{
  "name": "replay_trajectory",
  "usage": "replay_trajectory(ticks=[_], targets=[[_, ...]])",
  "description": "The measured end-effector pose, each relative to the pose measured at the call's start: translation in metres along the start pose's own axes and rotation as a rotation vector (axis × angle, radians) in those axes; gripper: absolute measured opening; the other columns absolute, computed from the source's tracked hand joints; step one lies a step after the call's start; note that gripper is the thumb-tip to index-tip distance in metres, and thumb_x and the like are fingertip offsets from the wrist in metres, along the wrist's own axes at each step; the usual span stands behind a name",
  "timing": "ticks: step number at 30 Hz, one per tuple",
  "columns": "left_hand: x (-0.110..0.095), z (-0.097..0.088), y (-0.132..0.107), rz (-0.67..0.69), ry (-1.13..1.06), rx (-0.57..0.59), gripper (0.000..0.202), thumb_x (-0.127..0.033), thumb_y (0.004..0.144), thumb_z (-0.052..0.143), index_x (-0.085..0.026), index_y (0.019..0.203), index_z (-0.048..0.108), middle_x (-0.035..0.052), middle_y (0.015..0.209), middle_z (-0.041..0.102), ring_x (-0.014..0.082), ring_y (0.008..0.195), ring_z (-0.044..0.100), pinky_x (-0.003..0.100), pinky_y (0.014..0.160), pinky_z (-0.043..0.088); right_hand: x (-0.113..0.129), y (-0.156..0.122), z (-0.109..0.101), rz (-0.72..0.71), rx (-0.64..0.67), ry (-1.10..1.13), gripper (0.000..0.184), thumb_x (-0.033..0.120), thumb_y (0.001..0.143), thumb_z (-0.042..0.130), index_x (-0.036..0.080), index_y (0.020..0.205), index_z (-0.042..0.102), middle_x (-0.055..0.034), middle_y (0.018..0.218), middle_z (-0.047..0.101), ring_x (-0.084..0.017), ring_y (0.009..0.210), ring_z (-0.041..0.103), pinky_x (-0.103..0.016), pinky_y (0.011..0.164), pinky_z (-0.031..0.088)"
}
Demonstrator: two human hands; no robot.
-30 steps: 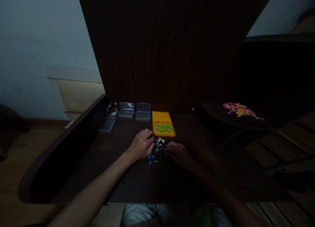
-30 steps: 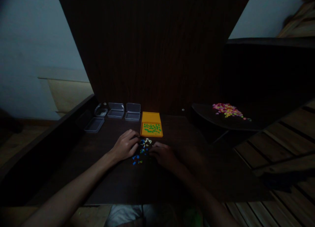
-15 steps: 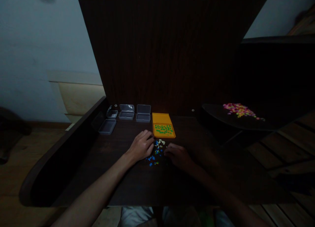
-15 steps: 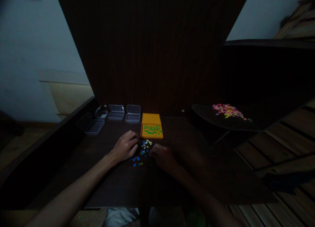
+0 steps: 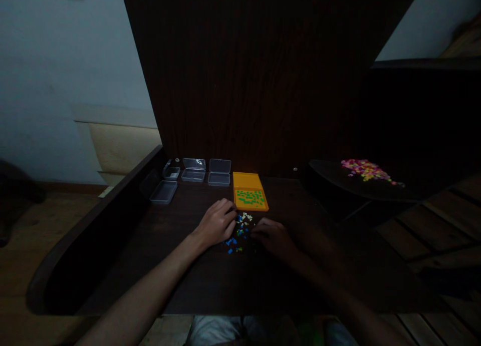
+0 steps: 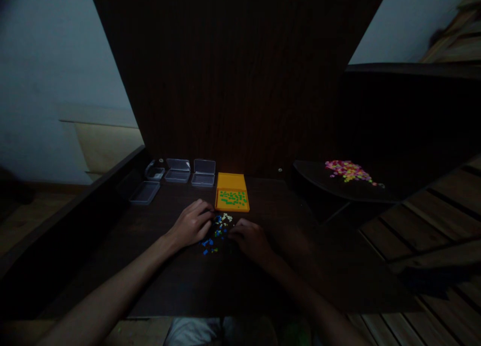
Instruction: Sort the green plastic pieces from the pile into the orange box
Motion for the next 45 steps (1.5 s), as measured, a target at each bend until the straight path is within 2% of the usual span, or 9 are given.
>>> replay_trajectory(ticks=[10,18,22,26,29,33,38,45], targets=[[0.0,-0.001,0.001,-0.018,0.019,0.033,0.018,-0.015,0.087,0.047,-0.016,0.082,0.064,0.0096,0.093,0.059,0.022,0.086,0.052,0.037,0.078,0.048,0.008,0.001,0.0,-0.117,0.063,-0.011,0.014,0.015,0.092,0.05,0.019,0.084,0.062,-0.0035,0.084,0.062,-0.015,0.074,0.058,-0.025,0.067,0.044],[0.0,-0.001,0.001,-0.018,0.034,0.067,0.018,-0.016,0.088,0.047,-0.016,0.082,0.064,0.0093,0.094,0.059,0.0217,0.087,0.051,0.037,0.079,0.047,0.008,0.001,-0.005,-0.171,-0.003,0.045,0.017,0.02,0.095,0.049,0.02,0.081,0.059,-0.0032,0.081,0.06,-0.014,0.072,0.057,-0.025,0.066,0.044],[0.0,0.003,0.001,-0.032,0.04,0.145,0.014,-0.017,0.087,0.049,-0.016,0.085,0.063,0.0088,0.096,0.059,0.0226,0.089,0.051,0.037,0.081,0.047,0.009,0.022,-0.023,-0.157,-0.067,0.054,0.019,0.026,0.095,0.051,0.02,0.08,0.061,-0.0037,0.08,0.062,-0.015,0.074,0.058,-0.027,0.069,0.045],[0.0,0.009,0.0,-0.06,0.01,0.224,0.017,-0.015,0.087,0.05,-0.016,0.1,0.061,0.0089,0.101,0.058,0.0235,0.094,0.051,0.038,0.086,0.047,0.002,0.059,-0.036,-0.162,-0.118,0.035,0.016,0.027,0.092,0.056,0.019,0.083,0.067,-0.0052,0.083,0.062,-0.017,0.078,0.059,-0.029,0.071,0.047],[0.001,0.011,0.0,-0.084,-0.014,0.264,0.024,-0.016,0.088,0.049,-0.016,0.11,0.057,0.0092,0.106,0.058,0.0237,0.099,0.051,0.038,0.089,0.047,-0.012,0.087,-0.034,-0.114,-0.112,0.0,0.014,0.024,0.088,0.06,0.018,0.079,0.068,-0.0048,0.082,0.06,-0.016,0.074,0.058,-0.027,0.067,0.045],[0.0,0.011,0.001,-0.087,-0.015,0.3,0.024,-0.017,0.088,0.05,-0.016,0.112,0.056,0.0093,0.107,0.058,0.0242,0.101,0.051,0.039,0.089,0.047,-0.029,0.113,-0.022,-0.049,-0.093,-0.049,0.011,0.022,0.085,0.063,0.017,0.077,0.07,-0.0038,0.08,0.06,-0.015,0.07,0.056,-0.026,0.063,0.042],[-0.003,0.009,0.004,-0.084,0.011,0.347,0.02,-0.017,0.088,0.051,-0.016,0.108,0.057,0.0088,0.106,0.059,0.0239,0.1,0.052,0.039,0.089,0.046,-0.034,0.124,-0.01,-0.039,-0.022,-0.111,0.009,0.021,0.084,0.065,0.017,0.078,0.072,-0.0038,0.081,0.06,-0.015,0.073,0.056,-0.025,0.065,0.042],[-0.004,0.011,0.003,-0.074,0.016,0.364,0.02,-0.019,0.09,0.051,-0.017,0.108,0.058,0.0086,0.11,0.059,0.0242,0.104,0.052,0.04,0.091,0.044,-0.034,0.126,-0.006,-0.048,0.017,-0.148,0.009,0.021,0.084,0.066,0.017,0.079,0.073,-0.0031,0.079,0.06,-0.014,0.072,0.056,-0.025,0.064,0.041]])
Point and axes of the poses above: each hand's wrist, its own y-axis towards the middle knuckle, its own z-axis out of the palm, x = y × z, the point moved 4 cm from there along y, towards the middle knuckle
